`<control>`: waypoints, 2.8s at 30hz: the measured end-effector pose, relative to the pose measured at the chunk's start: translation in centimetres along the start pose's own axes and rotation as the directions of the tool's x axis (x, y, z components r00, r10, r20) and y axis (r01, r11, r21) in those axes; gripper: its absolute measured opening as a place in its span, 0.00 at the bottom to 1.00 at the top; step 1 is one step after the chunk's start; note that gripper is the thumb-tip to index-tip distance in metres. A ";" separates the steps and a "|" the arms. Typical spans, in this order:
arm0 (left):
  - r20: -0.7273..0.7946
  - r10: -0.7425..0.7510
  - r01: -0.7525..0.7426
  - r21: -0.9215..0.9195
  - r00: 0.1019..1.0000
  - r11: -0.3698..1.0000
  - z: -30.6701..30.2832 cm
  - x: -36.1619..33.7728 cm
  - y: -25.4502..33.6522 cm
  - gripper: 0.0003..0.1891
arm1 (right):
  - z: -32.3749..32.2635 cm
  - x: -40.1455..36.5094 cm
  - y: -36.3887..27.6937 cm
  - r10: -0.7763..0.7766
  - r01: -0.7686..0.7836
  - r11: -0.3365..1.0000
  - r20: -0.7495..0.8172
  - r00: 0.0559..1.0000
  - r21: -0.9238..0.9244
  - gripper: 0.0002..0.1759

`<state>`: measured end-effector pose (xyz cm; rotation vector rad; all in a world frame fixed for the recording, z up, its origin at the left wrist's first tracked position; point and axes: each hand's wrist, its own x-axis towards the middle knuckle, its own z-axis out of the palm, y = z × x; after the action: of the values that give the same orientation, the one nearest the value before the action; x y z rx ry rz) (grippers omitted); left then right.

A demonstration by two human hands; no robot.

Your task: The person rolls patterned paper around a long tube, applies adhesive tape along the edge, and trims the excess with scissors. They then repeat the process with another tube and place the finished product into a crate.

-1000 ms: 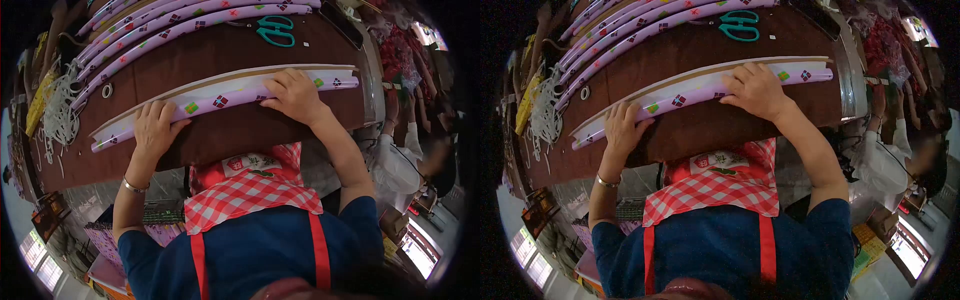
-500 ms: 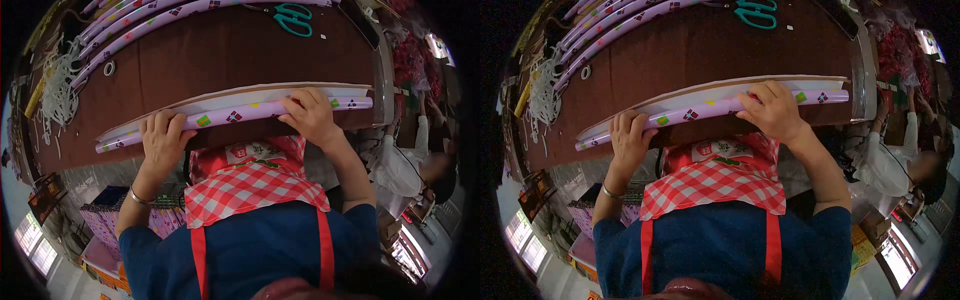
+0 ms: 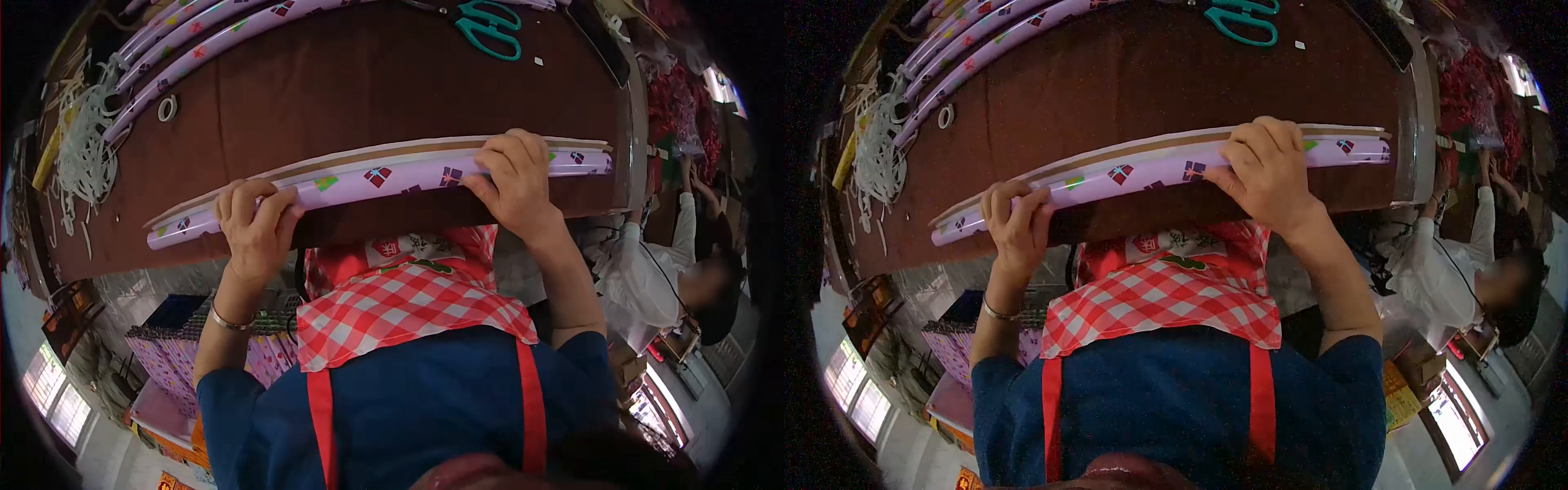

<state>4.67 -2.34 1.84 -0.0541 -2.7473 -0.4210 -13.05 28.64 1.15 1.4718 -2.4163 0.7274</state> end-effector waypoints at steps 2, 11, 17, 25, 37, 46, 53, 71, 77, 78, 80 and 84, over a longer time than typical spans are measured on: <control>0.014 -0.007 0.007 0.028 1.000 1.000 -0.1 0.9 -0.3 0.09 | -0.1 0.7 0.5 -0.007 0.007 1.000 0.017 1.000 -0.004 0.15; 0.093 -0.105 0.107 -0.019 0.990 0.994 -0.2 4.0 -1.3 0.06 | 0.0 3.1 1.9 -0.005 0.006 1.000 0.051 0.999 -0.009 0.10; 0.106 -0.116 0.125 -0.085 0.988 0.988 0.5 6.8 -2.9 0.05 | 0.6 5.4 3.8 -0.013 0.013 1.000 0.064 0.998 0.003 0.12; 0.032 0.010 -0.009 -0.016 0.999 1.000 2.0 10.4 -5.3 0.07 | 1.9 8.5 4.2 -0.087 0.087 0.988 0.004 0.996 -0.125 0.11; -0.088 0.008 -0.018 -0.114 0.996 0.993 5.5 12.7 1.7 0.22 | 4.5 9.0 0.7 -0.064 0.064 0.998 0.041 0.997 0.020 0.10; 0.026 -0.122 0.117 0.151 0.992 0.982 3.2 6.4 -1.9 0.35 | 4.5 8.9 1.5 -0.096 0.098 0.995 0.070 0.993 -0.017 0.11; -0.142 -0.389 0.413 0.364 0.910 0.835 -2.4 -2.7 -14.3 0.25 | 4.4 9.2 1.5 -0.076 0.077 0.997 0.101 0.992 -0.003 0.13; 0.152 -0.071 0.034 0.236 0.986 0.971 3.0 6.0 -1.8 0.33 | 9.1 9.8 -5.1 -0.104 0.108 0.992 0.053 0.993 -0.072 0.36; 0.143 -0.085 0.045 0.263 0.986 0.964 3.2 5.7 -1.9 0.29 | 4.0 4.7 1.9 0.101 -0.088 0.971 0.048 0.994 -0.221 0.39; 0.167 -0.096 0.051 0.257 0.981 0.965 3.2 5.8 -1.8 0.29 | 3.0 3.5 3.4 0.107 -0.094 0.955 0.030 0.994 -0.283 0.39; 0.168 -0.094 0.048 0.258 0.981 0.965 3.1 5.8 -1.9 0.29 | 0.9 1.9 5.7 0.223 -0.193 0.916 0.047 0.974 -0.352 0.40; 0.145 -0.063 0.024 0.260 0.987 0.965 3.0 5.8 -2.0 0.30 | -1.2 -1.8 10.6 0.281 -0.255 0.872 0.001 0.960 -0.418 0.42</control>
<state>-2.01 -3.50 0.67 0.0428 -2.9348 -0.0700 -21.60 34.63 -1.70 1.0171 -2.6394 0.1866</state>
